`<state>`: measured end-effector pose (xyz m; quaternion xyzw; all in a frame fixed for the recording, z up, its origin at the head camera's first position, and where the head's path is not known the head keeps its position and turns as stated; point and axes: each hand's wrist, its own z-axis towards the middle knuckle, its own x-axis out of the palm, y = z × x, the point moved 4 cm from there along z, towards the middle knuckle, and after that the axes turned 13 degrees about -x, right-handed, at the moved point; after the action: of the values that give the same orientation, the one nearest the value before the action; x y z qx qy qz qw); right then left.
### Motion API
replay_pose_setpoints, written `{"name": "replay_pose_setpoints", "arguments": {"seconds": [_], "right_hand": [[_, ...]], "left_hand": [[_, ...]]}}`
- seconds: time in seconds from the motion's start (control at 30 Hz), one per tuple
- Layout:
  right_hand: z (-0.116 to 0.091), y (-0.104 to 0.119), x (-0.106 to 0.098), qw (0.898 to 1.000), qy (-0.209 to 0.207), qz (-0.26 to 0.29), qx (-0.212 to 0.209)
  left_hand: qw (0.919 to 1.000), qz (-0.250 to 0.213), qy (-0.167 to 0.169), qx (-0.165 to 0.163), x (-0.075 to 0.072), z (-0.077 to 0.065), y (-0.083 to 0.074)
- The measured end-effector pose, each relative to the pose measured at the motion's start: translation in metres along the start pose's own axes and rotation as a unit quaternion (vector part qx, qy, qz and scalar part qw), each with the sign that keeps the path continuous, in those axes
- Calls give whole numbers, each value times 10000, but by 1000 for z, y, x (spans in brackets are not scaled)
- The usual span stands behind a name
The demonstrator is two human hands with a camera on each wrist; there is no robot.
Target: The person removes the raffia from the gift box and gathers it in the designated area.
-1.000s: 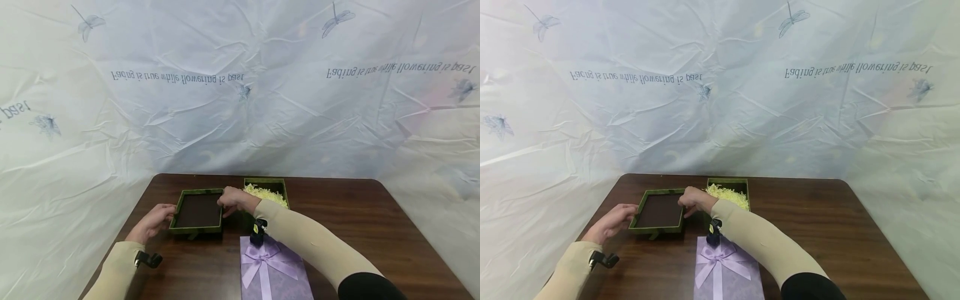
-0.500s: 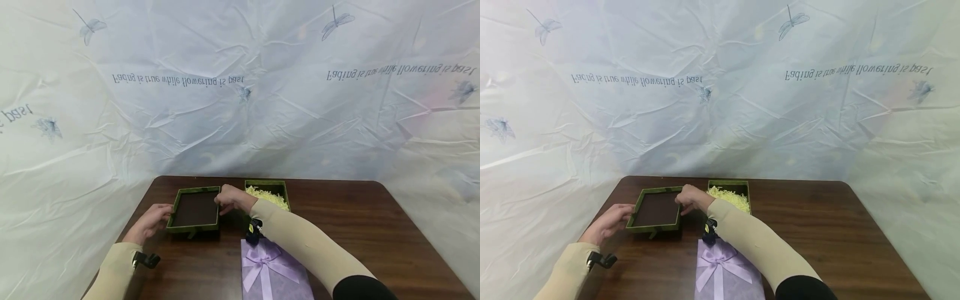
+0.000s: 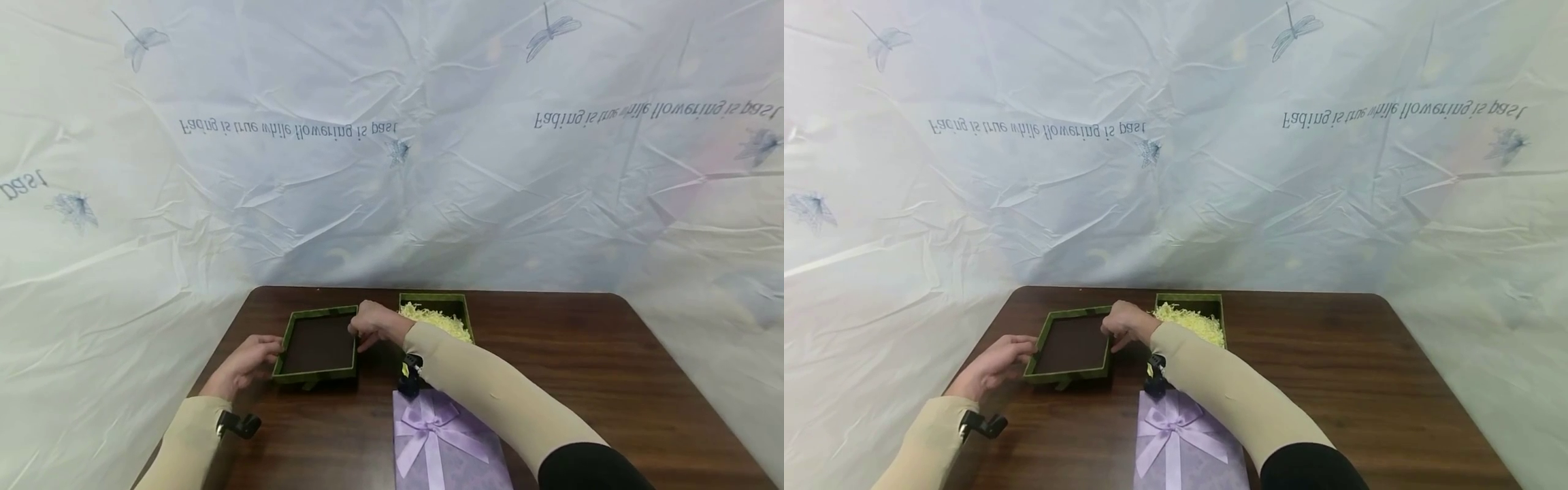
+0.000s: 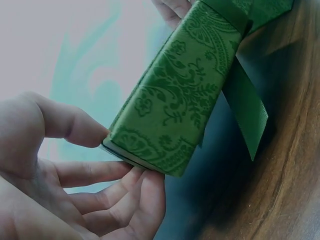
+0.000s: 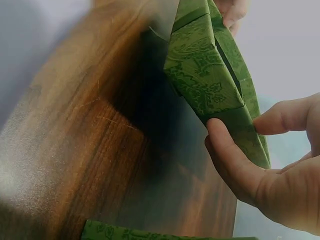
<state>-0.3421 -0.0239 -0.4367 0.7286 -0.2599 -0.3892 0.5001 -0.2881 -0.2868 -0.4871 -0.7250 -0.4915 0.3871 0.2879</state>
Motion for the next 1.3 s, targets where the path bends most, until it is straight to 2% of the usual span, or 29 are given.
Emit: {"name": "replay_pose_setpoints", "arguments": {"seconds": [0.33,0.57,0.83,1.0,1.3], "right_hand": [[1,1,1,10000,60,-19,9],[2,1,2,9996,264,-69,104],[-2,2,3,9986,285,237,369],[-2,2,5,9977,309,403,449],[-2,-2,6,9975,592,80,384]], "left_hand": [[9999,-116,17,52,0,1,-2],[10000,35,-54,45,3,2,2],[10000,-86,43,11,7,4,3],[10000,-59,-14,-35,9,4,5],[9998,-14,-119,-168,13,5,11]]}}
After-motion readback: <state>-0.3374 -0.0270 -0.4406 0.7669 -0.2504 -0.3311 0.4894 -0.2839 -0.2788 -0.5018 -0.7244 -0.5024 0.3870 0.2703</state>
